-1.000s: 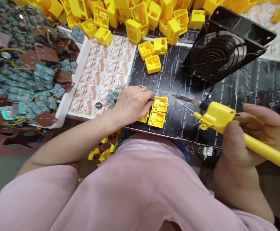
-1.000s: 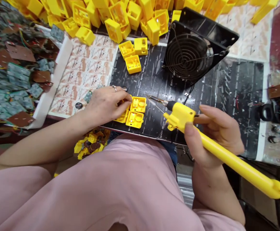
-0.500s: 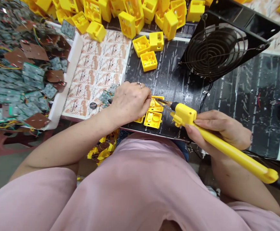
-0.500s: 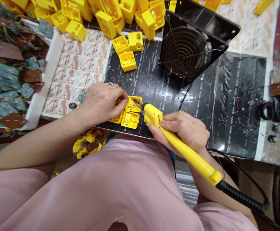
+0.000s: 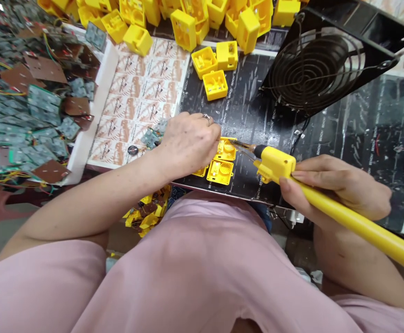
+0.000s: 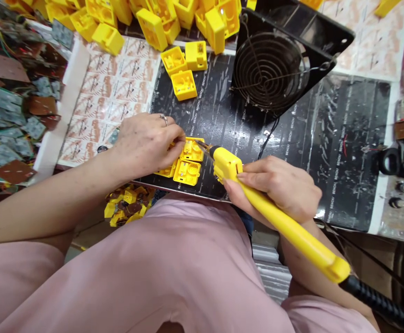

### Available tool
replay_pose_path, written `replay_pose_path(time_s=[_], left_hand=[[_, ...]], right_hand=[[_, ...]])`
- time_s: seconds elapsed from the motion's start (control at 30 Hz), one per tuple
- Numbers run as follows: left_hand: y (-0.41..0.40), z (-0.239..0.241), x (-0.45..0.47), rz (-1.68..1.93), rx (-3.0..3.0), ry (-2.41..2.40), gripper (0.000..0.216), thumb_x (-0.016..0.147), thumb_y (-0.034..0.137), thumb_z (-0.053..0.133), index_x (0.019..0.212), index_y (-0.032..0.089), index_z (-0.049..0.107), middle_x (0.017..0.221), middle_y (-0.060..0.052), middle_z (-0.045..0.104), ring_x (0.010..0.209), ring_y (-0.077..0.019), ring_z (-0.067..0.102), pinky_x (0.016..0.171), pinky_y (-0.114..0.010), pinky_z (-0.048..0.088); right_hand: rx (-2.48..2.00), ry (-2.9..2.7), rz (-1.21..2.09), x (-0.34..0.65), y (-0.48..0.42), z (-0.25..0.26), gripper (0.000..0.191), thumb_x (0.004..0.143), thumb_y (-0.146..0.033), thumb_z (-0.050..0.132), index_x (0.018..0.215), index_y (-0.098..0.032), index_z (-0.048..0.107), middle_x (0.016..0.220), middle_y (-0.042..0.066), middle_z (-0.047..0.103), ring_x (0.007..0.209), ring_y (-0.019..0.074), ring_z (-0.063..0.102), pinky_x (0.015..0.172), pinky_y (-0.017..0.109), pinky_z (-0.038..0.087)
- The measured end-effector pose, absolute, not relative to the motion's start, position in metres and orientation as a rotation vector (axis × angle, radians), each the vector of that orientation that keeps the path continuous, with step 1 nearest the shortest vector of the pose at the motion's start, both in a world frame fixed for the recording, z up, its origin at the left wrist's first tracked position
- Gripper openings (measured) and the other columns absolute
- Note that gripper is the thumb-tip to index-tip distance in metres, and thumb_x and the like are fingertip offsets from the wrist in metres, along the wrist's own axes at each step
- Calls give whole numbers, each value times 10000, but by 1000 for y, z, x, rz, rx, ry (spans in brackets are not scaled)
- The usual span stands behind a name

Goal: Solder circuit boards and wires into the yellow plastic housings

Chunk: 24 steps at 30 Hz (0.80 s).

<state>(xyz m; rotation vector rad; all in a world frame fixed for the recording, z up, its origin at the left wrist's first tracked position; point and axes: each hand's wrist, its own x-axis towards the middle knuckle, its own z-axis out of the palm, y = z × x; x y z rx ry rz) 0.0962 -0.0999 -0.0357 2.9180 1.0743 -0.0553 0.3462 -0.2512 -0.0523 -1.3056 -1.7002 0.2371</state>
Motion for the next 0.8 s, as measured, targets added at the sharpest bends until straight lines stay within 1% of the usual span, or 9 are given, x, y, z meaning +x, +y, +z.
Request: replay_pose_path(time_s=[0.03,0.1,0.17,0.2,0.3,0.43,0.57,0.63,0.8], left_hand=[[-99,-36,95,-41,2923,1065,376,1050,237,447,945,207,806,858,-124,775,904,-311,755,749,-424,484],[-97,-37,91,15,2922,1029,364,1056,246,456,921,231,794,859,-105,778,917,-293,754,771,-417,484],[-95,-38,86,65,2908,983,364,1073,263,466,924,236,797,916,-99,802,961,-286,757,842,-425,506],[-94,-39,82,93,2899,959,367,1084,279,472,943,238,809,957,-97,817,986,-288,759,888,-438,517],[-93,-42,73,208,2856,914,357,1110,330,507,1024,272,849,1046,-70,846,1033,-286,762,1030,-489,524],[-97,-44,70,243,2794,930,306,1088,312,553,1006,305,848,974,-33,850,983,-270,758,1121,-521,499],[-101,-43,75,176,2812,950,324,1082,294,530,954,284,828,945,-35,843,991,-272,760,1131,-517,480],[-101,-41,76,128,2839,940,322,1076,288,528,948,272,823,936,-42,837,991,-275,757,1106,-504,480],[-99,-41,77,42,2933,894,319,1060,277,519,909,240,798,905,-54,819,957,-270,732,1042,-469,484]], right_hand=[[-1240,-1705,185,346,-250,-53,222,886,-272,978,1006,-313,796,848,-38,836,658,174,785,515,267,603],[-1169,-1701,91,345,-248,-53,367,901,-240,955,1229,-323,812,931,-23,863,679,188,798,528,283,624],[-1225,-1693,60,344,-249,-55,520,927,-245,931,1413,-342,773,1039,-4,881,725,213,822,587,322,672],[-1262,-1694,77,344,-250,-55,552,937,-250,922,1453,-356,757,1067,0,884,742,223,830,610,338,688],[-1214,-1649,125,344,-251,-56,492,915,-239,947,1371,-348,796,957,-11,868,706,226,819,558,328,670],[-1084,-1628,188,344,-250,-55,364,866,-224,991,1183,-286,826,857,-13,840,639,194,788,491,274,621],[-1267,-1720,187,347,-253,-50,297,972,-296,902,1255,-307,813,978,17,881,724,209,831,574,299,664],[-1283,-1755,184,347,-252,-47,299,972,-282,895,1259,-316,818,988,16,885,728,214,834,565,301,660],[-1008,-1787,181,343,-243,-49,196,893,-163,940,987,-244,788,740,-12,797,602,174,777,463,222,593]])
